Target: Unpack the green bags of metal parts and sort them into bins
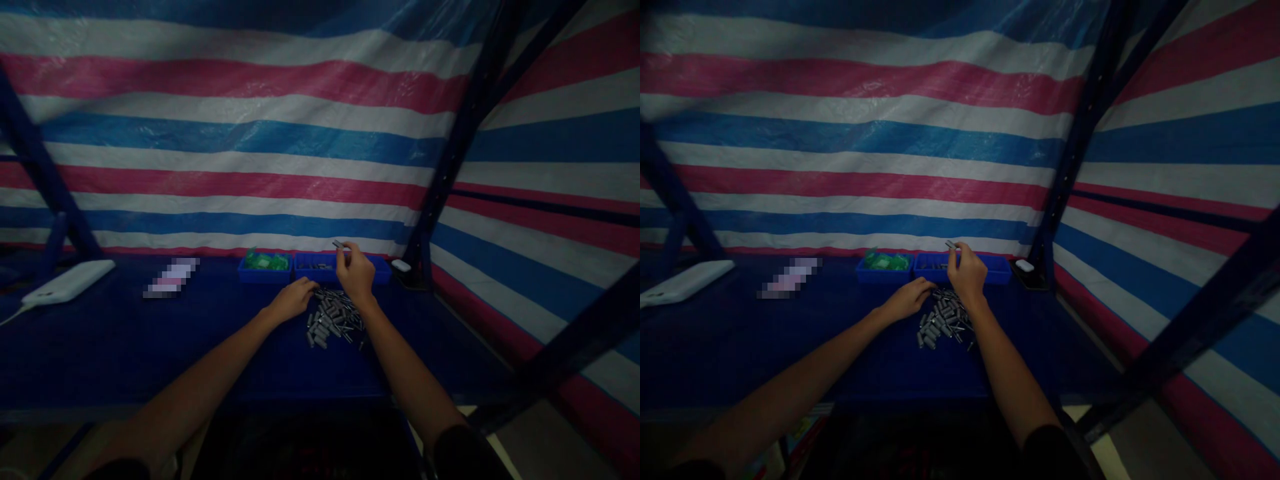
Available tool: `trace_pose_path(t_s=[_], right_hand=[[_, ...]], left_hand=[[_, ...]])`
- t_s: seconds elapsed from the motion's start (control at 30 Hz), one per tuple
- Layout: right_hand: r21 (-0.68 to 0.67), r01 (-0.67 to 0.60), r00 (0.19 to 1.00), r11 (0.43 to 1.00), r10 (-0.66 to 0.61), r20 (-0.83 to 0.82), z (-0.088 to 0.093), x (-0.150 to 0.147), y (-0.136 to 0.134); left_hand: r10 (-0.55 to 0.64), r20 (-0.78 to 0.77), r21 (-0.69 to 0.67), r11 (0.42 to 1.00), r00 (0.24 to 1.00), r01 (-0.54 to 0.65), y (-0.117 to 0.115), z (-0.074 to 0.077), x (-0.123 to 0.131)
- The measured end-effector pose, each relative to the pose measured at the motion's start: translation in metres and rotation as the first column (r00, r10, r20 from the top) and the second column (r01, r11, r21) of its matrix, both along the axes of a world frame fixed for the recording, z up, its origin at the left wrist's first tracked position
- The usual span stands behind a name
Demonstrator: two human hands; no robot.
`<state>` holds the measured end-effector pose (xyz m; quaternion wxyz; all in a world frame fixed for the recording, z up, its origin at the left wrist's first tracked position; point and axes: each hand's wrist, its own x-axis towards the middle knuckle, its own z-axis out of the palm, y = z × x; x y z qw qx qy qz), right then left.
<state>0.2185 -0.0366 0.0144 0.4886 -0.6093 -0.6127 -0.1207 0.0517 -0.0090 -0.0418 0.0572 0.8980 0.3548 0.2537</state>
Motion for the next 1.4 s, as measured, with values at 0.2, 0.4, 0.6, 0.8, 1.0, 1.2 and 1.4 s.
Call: trace_pose_path(t_s=[0.2, 0.4, 0.6, 0.8, 1.0, 1.2, 1.4], right_hand=[[-0.42, 0.03, 0.982, 0.907, 0.052, 0.182, -0.018, 0.006, 0.011], [-0.53, -0.239, 0.925, 0.814, 0.356, 0.129, -0.036, -0.005, 0.002], [-0.386, -0.436, 0.847, 0.813, 0.515, 0.128, -0.031, -0.015, -0.004], [-0.3, -0.428, 0.858, 0.853, 0.487, 0.162, -0.031, -0.018, -0.006], [-0.331, -0.292, 0.925, 0.897, 0.352, 0.14, -0.035, -0.02, -0.002], [-0.287, -0.349, 0.923, 0.892, 0.381, 0.062, -0.032, -0.022, -0.005], [-0.24, -0.453, 0.847, 0.859, 0.498, 0.184, -0.023, -0.023, -0.019]], left_hand=[[0.063, -0.15, 0.029, 0.998, 0.987, -0.059, -0.001, 0.0, -0.001], [0.182, -0.134, -0.006, 0.983, 0.974, -0.185, -0.008, 0.0, -0.004], [0.187, 0.173, -0.213, 0.966, 0.967, -0.148, -0.001, 0.002, -0.005], [0.19, 0.413, -0.355, 0.934, 0.891, -0.034, 0.002, 0.001, -0.005], [0.116, 0.572, -0.34, 0.934, 0.812, 0.106, -0.005, 0.003, 0.0], [0.135, 0.646, -0.331, 0.936, 0.751, 0.116, -0.01, 0.01, 0.003], [0.234, 0.612, -0.405, 0.913, 0.755, 0.046, -0.011, 0.017, 0.0]])
